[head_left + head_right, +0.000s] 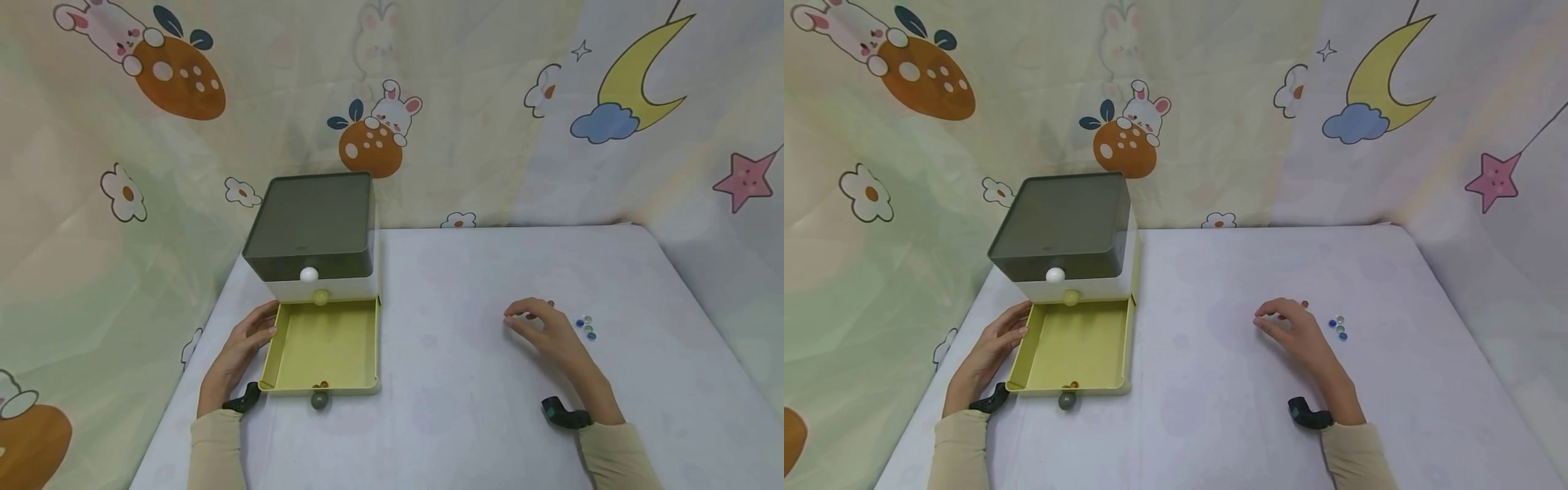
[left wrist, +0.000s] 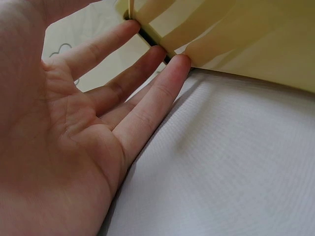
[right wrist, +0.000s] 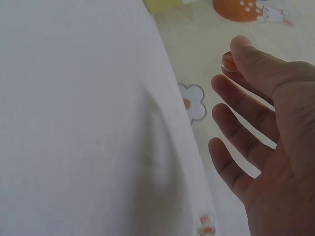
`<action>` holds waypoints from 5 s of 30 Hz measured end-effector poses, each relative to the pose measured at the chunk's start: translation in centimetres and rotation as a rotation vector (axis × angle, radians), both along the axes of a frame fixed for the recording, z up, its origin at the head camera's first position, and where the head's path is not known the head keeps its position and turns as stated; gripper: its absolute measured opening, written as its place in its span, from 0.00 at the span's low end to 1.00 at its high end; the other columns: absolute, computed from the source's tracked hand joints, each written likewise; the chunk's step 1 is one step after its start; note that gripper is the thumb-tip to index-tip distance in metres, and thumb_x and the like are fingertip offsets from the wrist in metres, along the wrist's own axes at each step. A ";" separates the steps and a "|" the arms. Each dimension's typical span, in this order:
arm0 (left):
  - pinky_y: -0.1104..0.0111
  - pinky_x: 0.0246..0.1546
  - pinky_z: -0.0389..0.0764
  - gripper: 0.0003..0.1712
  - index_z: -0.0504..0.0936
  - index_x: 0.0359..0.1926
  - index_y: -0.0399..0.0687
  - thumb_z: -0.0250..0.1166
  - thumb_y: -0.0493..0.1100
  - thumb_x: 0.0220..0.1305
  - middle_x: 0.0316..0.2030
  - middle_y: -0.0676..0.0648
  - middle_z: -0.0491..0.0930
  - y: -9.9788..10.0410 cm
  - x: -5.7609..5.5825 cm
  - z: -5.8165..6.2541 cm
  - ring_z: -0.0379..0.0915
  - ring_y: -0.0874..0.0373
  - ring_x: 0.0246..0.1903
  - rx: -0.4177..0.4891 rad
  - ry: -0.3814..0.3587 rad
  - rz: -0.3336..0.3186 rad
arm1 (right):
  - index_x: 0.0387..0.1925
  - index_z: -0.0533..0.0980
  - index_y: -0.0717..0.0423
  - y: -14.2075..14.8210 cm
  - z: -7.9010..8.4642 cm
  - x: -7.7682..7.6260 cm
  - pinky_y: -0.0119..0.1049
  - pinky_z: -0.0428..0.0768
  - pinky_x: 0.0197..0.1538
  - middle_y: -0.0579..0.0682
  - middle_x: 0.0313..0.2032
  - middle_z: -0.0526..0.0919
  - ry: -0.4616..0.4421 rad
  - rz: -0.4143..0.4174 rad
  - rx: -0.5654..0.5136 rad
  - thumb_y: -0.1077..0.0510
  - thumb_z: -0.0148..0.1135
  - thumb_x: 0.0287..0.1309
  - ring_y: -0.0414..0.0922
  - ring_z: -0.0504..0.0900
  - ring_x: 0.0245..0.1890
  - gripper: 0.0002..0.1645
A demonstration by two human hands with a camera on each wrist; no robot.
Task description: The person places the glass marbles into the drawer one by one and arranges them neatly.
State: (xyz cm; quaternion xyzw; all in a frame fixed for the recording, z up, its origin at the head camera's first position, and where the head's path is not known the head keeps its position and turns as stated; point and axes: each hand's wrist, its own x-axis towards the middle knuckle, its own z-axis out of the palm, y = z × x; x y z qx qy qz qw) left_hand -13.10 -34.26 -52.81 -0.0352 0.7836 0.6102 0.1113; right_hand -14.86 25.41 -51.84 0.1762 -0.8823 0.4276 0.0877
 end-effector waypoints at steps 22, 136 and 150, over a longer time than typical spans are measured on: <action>0.81 0.58 0.73 0.40 0.56 0.82 0.51 0.62 0.50 0.77 0.81 0.41 0.55 0.0 0.0 0.2 0.68 0.72 0.64 0.007 0.010 -0.010 | 0.44 0.84 0.49 -9.9 2.3 -2.5 0.47 0.80 0.55 0.41 0.43 0.87 -0.002 0.298 -0.047 0.59 0.72 0.64 0.42 0.81 0.50 0.07; 0.75 0.62 0.71 0.41 0.57 0.82 0.54 0.63 0.52 0.76 0.81 0.45 0.57 0.4 -0.4 0.1 0.67 0.68 0.65 -0.004 -0.022 0.016 | 0.34 0.82 0.40 -29.3 3.3 -3.1 0.31 0.78 0.38 0.37 0.36 0.82 0.173 0.561 0.701 0.45 0.74 0.61 0.34 0.79 0.35 0.08; 0.76 0.61 0.71 0.40 0.56 0.82 0.54 0.62 0.51 0.76 0.81 0.44 0.56 0.1 0.0 0.1 0.67 0.70 0.65 -0.004 -0.010 0.011 | 0.38 0.83 0.43 -28.8 3.3 -3.0 0.28 0.77 0.38 0.39 0.37 0.84 0.182 0.605 0.570 0.51 0.71 0.65 0.33 0.78 0.34 0.03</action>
